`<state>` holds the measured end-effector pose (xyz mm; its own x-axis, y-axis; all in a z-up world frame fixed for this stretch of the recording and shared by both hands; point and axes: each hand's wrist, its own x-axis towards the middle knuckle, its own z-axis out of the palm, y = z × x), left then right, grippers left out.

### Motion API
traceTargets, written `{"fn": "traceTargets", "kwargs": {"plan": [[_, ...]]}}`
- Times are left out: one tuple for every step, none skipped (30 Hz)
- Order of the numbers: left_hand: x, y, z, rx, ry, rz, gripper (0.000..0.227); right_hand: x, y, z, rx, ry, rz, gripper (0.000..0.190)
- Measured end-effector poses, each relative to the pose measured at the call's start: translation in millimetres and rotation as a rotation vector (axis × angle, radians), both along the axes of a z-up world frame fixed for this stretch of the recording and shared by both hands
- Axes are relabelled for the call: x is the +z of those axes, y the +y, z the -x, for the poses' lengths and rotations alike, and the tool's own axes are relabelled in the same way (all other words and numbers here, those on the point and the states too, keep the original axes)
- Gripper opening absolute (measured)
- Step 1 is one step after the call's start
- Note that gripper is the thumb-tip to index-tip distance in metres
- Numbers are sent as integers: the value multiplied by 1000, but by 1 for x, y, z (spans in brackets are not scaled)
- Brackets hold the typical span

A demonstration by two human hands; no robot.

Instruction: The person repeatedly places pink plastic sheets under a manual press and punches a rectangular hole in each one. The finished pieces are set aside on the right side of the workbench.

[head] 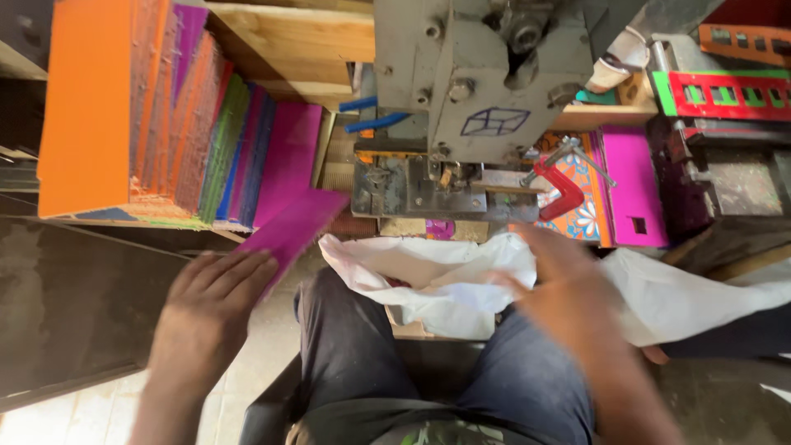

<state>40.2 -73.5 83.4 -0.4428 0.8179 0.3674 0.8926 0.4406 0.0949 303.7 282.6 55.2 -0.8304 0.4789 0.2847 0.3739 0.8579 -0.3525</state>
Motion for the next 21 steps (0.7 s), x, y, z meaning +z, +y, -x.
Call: {"fn": "traceTargets", "kwargs": {"plan": [[16,-5,-9,-21,24,10,45,7,-32,16,140,168,69,83],[31,-7,-17,-66,6,-6,44,12,-60,36,317,260,90,88],[47,-6,-20,-112,0,-26,43,16,-78,59,459,310,93,91],[60,-3,-22,-158,-6,-46,43,18,-92,82,601,358,95,94],[71,1,-24,-211,4,-74,43,19,-103,101,643,333,24,87],[79,4,-23,-264,14,-102,44,18,-110,115,685,307,-47,81],[83,5,-23,-316,17,-125,44,14,-113,127,702,288,-49,72],[83,7,-20,-303,-10,-207,40,8,-112,141,719,269,-50,64],[78,11,-16,-283,-32,-295,35,1,-109,151,743,250,-59,58],[71,12,-10,-263,-54,-384,31,-7,-103,158,654,256,-102,53],[60,13,-10,-96,-284,-540,37,-16,-99,164,565,263,-139,48],[46,15,-14,76,-514,-688,43,-25,-95,167,476,270,-177,44],[31,17,-15,248,-743,-831,51,-34,-91,171,439,276,-215,45],[15,24,-4,364,-1055,-934,45,-43,-87,174,402,281,-252,45],[-4,34,5,491,-1379,-1026,41,-51,-85,173,372,277,-287,46],[-22,43,12,474,-1425,-991,36,-59,-84,174,356,254,-302,46],[-38,53,22,452,-1464,-957,32,-64,-84,180,339,240,-320,46],[-53,64,33,465,-1459,-971,29,-66,-84,186,322,227,-337,45],[-65,74,45,479,-1454,-981,25,-67,-85,192,309,209,-345,45],[-77,82,55,500,-1428,-971,24,-67,-86,198,296,191,-352,45],[-88,90,65,519,-1405,-958,22,-66,-87,201,280,171,-360,45]]}}
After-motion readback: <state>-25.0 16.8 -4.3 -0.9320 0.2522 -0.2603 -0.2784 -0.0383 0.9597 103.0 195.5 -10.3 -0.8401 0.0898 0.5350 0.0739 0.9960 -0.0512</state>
